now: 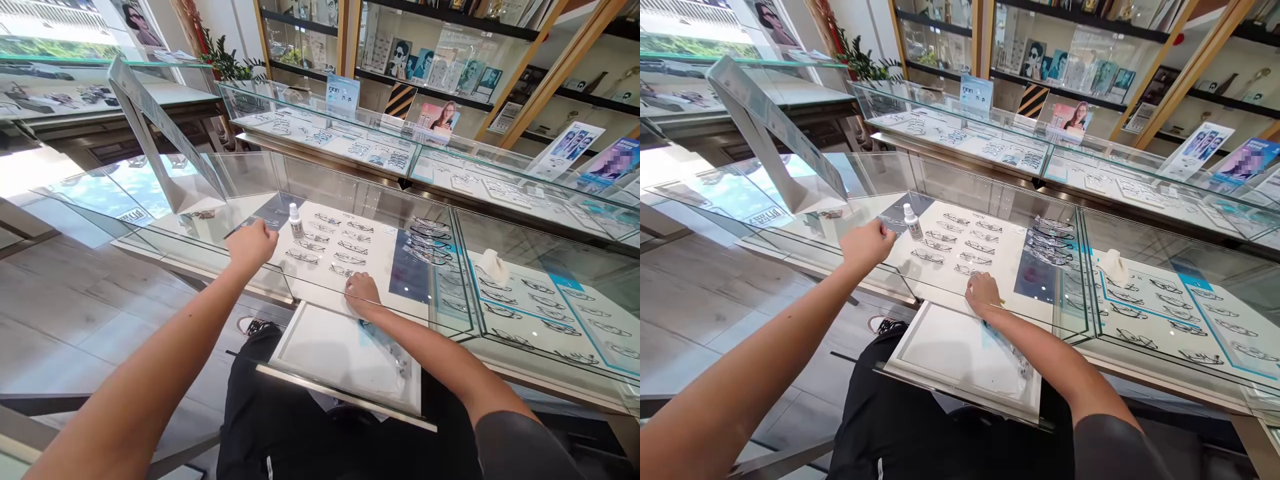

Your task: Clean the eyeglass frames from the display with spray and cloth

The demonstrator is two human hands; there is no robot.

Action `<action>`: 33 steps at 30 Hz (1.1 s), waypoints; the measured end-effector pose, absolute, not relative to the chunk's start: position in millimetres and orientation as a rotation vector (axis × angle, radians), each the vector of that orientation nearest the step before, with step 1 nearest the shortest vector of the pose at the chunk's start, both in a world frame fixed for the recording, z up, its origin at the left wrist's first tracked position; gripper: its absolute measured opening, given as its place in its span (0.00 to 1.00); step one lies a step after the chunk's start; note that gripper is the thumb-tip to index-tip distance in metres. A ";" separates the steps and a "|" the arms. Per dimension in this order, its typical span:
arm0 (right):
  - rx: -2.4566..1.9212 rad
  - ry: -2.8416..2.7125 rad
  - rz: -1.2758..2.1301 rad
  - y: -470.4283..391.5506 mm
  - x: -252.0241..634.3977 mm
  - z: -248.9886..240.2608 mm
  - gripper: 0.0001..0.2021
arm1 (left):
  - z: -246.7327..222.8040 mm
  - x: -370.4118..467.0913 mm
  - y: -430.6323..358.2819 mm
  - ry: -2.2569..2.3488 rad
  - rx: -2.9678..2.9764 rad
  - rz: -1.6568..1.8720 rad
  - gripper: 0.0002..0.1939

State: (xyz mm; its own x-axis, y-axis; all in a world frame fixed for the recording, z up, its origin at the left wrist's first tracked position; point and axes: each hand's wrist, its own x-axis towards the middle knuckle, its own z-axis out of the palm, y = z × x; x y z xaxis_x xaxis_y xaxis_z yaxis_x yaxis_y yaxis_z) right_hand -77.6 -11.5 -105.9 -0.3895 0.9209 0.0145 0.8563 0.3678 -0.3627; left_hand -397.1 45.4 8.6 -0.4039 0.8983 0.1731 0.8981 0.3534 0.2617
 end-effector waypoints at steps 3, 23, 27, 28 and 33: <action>-1.595 -2.365 0.318 34.8 -85.4 -118.5 0.09 | 8.6 -399.2 44.8 2.590 1.702 0.489 0.11; -1.705 -2.465 0.060 105.9 -109.4 -162.0 0.13 | 8.2 -400.8 43.5 2.593 1.657 0.458 0.10; -1.682 -2.484 0.001 98.6 -107.5 -162.8 0.13 | 8.1 -401.2 43.1 2.592 1.663 0.461 0.12; -1.689 -2.480 -0.012 96.8 -107.6 -163.1 0.13 | 8.2 -401.1 42.8 2.589 1.667 0.465 0.13; -1.705 -2.482 -0.029 83.8 -111.7 -158.3 0.15 | 11.1 -399.2 40.9 2.573 1.669 0.477 0.13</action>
